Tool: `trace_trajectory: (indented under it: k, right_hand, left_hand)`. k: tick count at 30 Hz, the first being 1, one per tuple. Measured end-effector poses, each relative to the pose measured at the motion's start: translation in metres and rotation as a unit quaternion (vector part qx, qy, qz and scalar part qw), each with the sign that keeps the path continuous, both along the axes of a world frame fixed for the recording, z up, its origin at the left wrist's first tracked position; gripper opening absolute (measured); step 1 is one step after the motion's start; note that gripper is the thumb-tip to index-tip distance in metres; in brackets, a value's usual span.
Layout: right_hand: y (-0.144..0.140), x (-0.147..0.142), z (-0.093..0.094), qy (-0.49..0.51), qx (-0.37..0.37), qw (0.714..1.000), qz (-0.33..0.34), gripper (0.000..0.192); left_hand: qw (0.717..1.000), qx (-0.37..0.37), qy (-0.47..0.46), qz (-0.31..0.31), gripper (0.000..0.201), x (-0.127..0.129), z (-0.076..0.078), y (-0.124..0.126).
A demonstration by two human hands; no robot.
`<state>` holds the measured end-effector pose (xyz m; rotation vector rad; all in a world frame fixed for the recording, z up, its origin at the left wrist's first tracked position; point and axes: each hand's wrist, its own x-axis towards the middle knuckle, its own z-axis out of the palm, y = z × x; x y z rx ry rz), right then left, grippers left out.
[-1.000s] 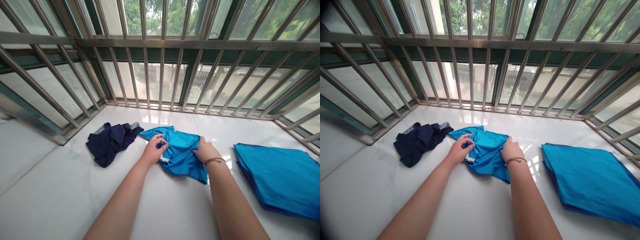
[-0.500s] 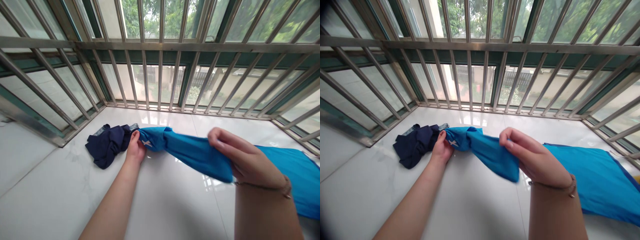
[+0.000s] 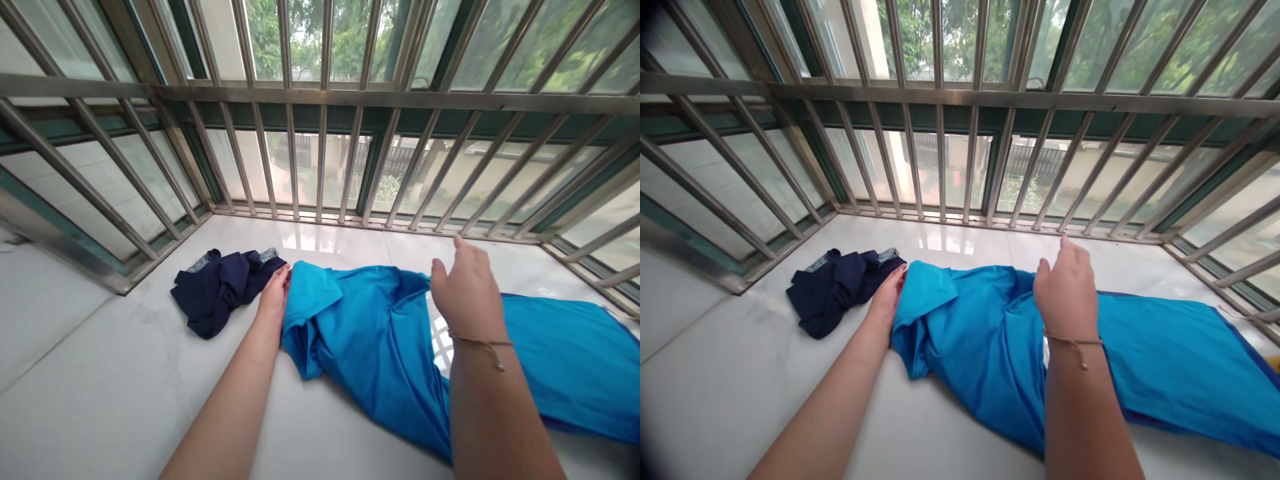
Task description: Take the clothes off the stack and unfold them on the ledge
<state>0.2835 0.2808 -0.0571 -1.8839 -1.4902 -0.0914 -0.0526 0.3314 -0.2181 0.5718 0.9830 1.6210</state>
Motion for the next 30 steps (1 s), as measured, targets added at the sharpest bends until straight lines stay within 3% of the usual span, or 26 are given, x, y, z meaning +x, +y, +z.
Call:
trace_trajectory:
  k: [2,4,7,9,11,13,15,16,18,20,22,24,27,30]
  right_hand:
    - [-0.001,-0.009,-0.007,-0.02,-0.046,0.997,0.063,0.066]
    - [-0.006,-0.023,-0.013,-0.018,-0.155,0.975,0.161,0.059]
    - [-0.014,-0.053,-0.025,-0.079,-0.339,0.889,0.296,0.061]
    - [-0.016,-0.074,-0.035,-0.136,-0.421,0.837,0.323,0.07]
    - [-0.015,-0.091,-0.044,-0.181,-0.452,0.819,0.303,0.065]
    - [-0.011,-0.098,-0.05,-0.212,-0.448,0.818,0.292,0.047]
    - [-0.007,-0.096,-0.051,-0.228,-0.441,0.811,0.309,0.028]
    - [-0.005,-0.093,-0.05,-0.23,-0.433,0.81,0.321,0.022]
    - [-0.003,-0.082,-0.046,-0.224,-0.412,0.819,0.33,0.02]
    - [-0.002,-0.071,-0.037,-0.21,-0.377,0.843,0.321,0.025]
    - [-0.004,-0.062,-0.026,-0.183,-0.329,0.874,0.308,0.033]
    - [-0.007,-0.056,-0.013,-0.135,-0.265,0.909,0.291,0.039]
    - [-0.012,-0.049,0.002,-0.055,-0.154,0.952,0.259,0.049]
    - [-0.017,-0.045,0.009,0.027,-0.051,0.977,0.205,0.052]
  left_hand:
    - [0.997,-0.038,-0.072,0.009,0.031,0.01,0.005,0.0]
    - [0.994,-0.052,-0.092,0.002,0.039,0.018,0.009,-0.003]
    - [0.999,-0.017,-0.013,-0.05,0.054,0.022,0.013,-0.011]
    - [0.99,0.021,0.092,-0.107,0.066,0.022,0.012,-0.017]
    - [0.952,0.068,0.252,-0.162,0.091,0.024,0.009,-0.024]
    - [0.883,0.116,0.412,-0.194,0.123,0.026,0.005,-0.029]
    - [0.826,0.146,0.505,-0.201,0.137,0.029,0.002,-0.032]
    - [0.814,0.149,0.525,-0.202,0.131,0.03,0.001,-0.033]
    - [0.808,0.138,0.536,-0.203,0.09,0.029,0.001,-0.031]
    - [0.816,0.123,0.529,-0.198,0.038,0.027,0.002,-0.028]
    - [0.841,0.114,0.499,-0.174,0.012,0.024,0.003,-0.024]
    - [0.887,0.1,0.432,-0.132,0.015,0.022,0.002,-0.02]
    - [0.964,0.044,0.244,-0.093,0.029,0.02,0.001,-0.013]
    - [0.998,-0.002,0.018,-0.055,0.041,0.017,0.001,-0.006]
